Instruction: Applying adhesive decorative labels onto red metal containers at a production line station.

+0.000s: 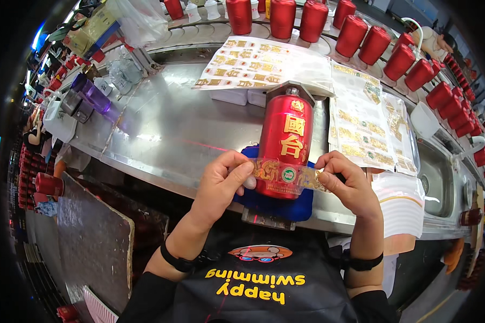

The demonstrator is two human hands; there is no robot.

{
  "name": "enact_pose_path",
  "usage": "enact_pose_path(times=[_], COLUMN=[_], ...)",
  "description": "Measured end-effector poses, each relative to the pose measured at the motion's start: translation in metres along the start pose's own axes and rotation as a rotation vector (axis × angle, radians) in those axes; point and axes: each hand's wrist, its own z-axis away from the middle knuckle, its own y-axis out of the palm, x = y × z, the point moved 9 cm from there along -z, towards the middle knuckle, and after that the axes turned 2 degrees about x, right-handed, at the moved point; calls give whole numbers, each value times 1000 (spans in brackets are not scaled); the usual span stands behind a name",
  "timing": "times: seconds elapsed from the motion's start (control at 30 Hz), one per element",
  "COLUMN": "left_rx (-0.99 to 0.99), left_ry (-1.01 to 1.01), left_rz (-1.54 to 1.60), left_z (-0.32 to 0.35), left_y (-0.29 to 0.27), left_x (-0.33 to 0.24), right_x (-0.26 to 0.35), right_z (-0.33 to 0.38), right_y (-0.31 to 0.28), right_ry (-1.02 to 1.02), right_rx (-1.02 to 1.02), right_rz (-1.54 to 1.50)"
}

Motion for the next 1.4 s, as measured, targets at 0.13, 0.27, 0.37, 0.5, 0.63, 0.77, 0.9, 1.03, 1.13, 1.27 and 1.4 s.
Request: enact_pose_path(times=[0.13,0.27,0.37,0.5,0.63,0.77,0.9,1.03,1.13,1.27,1.4], left_rx=[-21,-7,18,17,10,10,21,20,26,20,28], left_ry=[53,53,73,70,68,60,59,60,72,64,51], left_rz=[-48,8,22,37,29,24,15,22,3,9,7], left_z=[-2,-2,-4,-5,-6,-6,-7,-7,-6,-6,-8], left_y=[-3,-5,-1,1,-1,-1,0,-1,-2,0,0], left_x=[1,5,-1,0,3,4,5,6,7,6,10], right_x=[-5,-6,-6,-8,-6,-12,-9,-9,-9,-12,-17], right_z=[-2,-4,-5,-5,-6,-6,-6,-7,-7,-6,-8], right_y=[4,7,6,5,5,6,5,6,7,6,8], right_ry=[-7,11,2,-3,14,42,2,26,23,16,12], right_rx=[14,16,6,1,-20,-5,-18,-14,-12,-26,-5], right_rz=[1,10,4,-10,-23,-32,-20,-26,-13,-4,-13])
